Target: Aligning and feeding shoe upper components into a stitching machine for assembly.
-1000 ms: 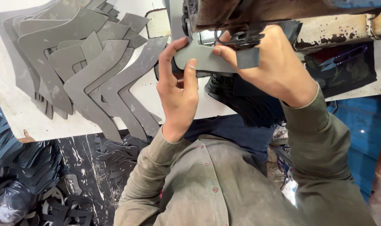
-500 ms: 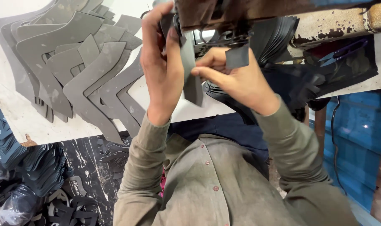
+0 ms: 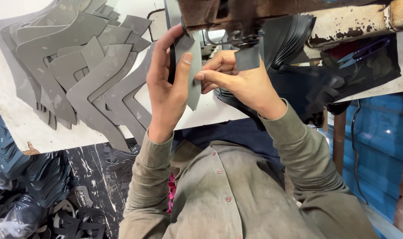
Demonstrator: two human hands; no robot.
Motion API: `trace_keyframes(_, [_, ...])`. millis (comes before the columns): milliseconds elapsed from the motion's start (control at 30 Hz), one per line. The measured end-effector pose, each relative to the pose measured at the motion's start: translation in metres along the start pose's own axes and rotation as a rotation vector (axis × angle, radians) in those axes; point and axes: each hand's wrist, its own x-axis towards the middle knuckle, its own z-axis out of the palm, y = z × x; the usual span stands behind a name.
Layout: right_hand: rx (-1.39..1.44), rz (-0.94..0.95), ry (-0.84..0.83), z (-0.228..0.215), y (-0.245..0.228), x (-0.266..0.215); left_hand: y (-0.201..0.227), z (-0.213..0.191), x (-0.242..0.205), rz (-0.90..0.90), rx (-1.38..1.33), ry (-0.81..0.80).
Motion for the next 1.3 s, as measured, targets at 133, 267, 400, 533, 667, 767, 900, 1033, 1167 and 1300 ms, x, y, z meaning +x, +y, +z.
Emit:
trace_keyframes(133, [0.0, 0.006, -0.004, 0.001, -0.006, 0.004, 0.013, -0.003, -0.005, -0.024, 0.016, -0.009])
trace_keyframes(267, [-0.031, -0.009, 0.05, 0.001, -0.008, 0.006, 0.015, -0.006, -0.012, -0.133, -0.015, -0.018])
trace_keyframes(400, [-0.057, -0.131, 0.063, 0.001, -0.004, 0.008, 0.01, -0.006, -0.007, -0.152, -0.075, 0.001])
trace_keyframes(533, [-0.073, -0.169, 0.113, 0.008, -0.007, 0.008, 0.007, 0.004, 0.007, -0.185, -0.191, 0.047])
trace_keyframes(667, [-0.158, -0.149, 0.209, 0.014, -0.011, 0.008, -0.008, 0.012, 0.014, -0.078, -0.212, 0.11])
trace_keyframes(767, [-0.16, -0.163, 0.258, 0.017, -0.007, 0.009, -0.015, 0.016, 0.022, 0.002, -0.182, 0.143])
trace_keyframes(900, [-0.184, -0.195, 0.257, 0.016, -0.004, 0.006, -0.024, 0.023, 0.032, 0.063, -0.213, 0.206])
trace_keyframes(1033, [-0.141, -0.118, 0.265, -0.009, 0.001, -0.023, -0.05, 0.022, 0.04, 0.117, -0.236, 0.244])
trace_keyframes(1167, [-0.549, -0.113, 0.441, -0.037, -0.002, -0.052, -0.031, 0.009, 0.039, 0.15, -0.143, 0.191])
trace_keyframes(1300, [-0.963, -0.034, 0.399, -0.074, 0.019, -0.067, -0.024, -0.033, 0.015, 0.045, 0.036, 0.136])
